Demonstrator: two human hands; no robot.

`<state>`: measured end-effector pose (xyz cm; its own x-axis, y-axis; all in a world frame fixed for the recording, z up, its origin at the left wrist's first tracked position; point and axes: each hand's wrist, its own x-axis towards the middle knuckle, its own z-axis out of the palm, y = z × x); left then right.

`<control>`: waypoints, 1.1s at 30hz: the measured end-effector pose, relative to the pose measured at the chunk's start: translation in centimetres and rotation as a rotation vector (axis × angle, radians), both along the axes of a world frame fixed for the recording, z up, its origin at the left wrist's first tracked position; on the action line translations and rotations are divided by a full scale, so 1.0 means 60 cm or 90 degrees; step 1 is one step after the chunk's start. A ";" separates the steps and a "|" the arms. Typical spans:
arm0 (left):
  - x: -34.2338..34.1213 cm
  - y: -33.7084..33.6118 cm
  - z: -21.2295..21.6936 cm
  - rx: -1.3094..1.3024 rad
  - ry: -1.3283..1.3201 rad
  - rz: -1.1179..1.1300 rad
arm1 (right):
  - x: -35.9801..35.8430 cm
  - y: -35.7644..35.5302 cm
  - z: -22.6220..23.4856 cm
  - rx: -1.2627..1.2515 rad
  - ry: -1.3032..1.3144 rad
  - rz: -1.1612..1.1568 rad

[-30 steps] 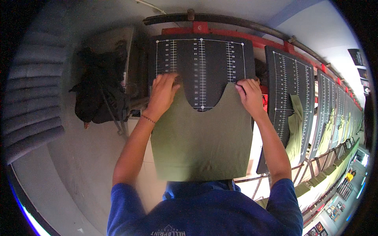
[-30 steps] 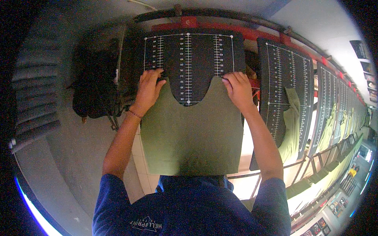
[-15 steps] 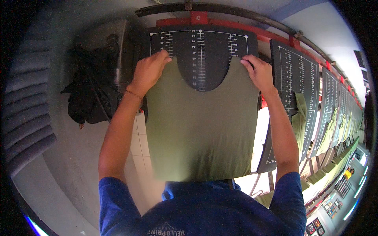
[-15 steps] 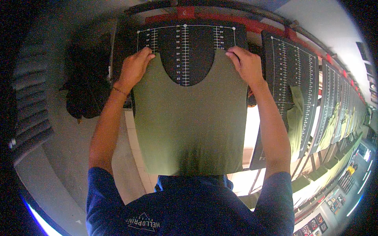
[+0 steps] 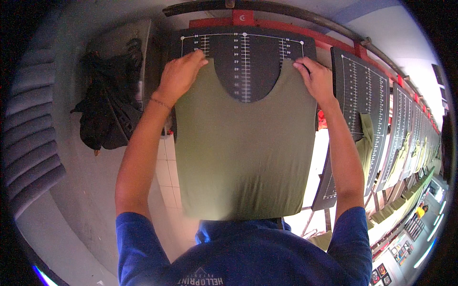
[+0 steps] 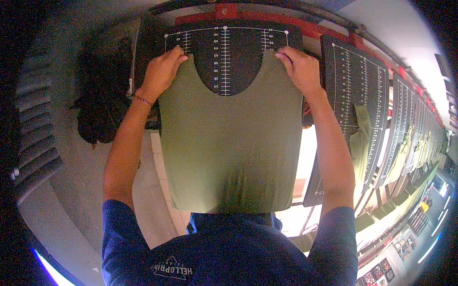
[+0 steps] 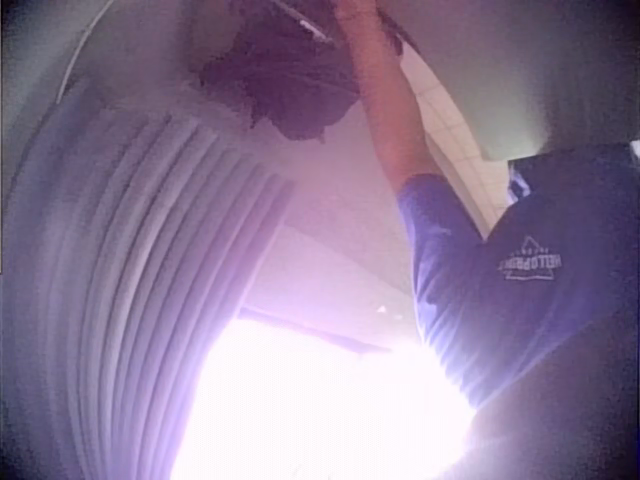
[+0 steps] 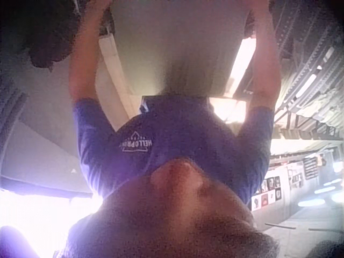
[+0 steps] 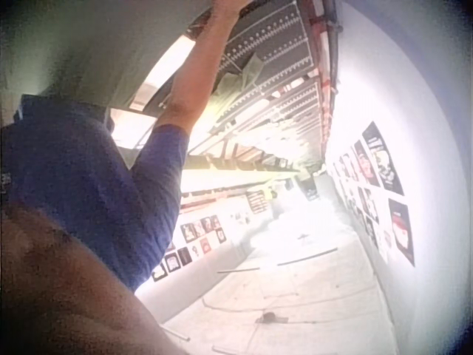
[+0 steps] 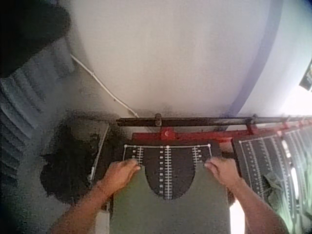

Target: The person places a screen printing frame onto a green t-shirt, then removes it. They proceed to pick up green t-shirts from a rack, unfold them, and lay them flat on a black printing board, smoothing the fabric with their hands to prepare them for printing.

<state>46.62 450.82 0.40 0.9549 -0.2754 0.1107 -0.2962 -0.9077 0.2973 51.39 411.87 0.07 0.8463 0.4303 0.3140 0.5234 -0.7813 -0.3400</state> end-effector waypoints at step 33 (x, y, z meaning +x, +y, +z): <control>-0.768 -0.002 0.055 -0.504 0.478 0.458 | -0.764 -0.226 -0.001 0.238 0.795 -0.340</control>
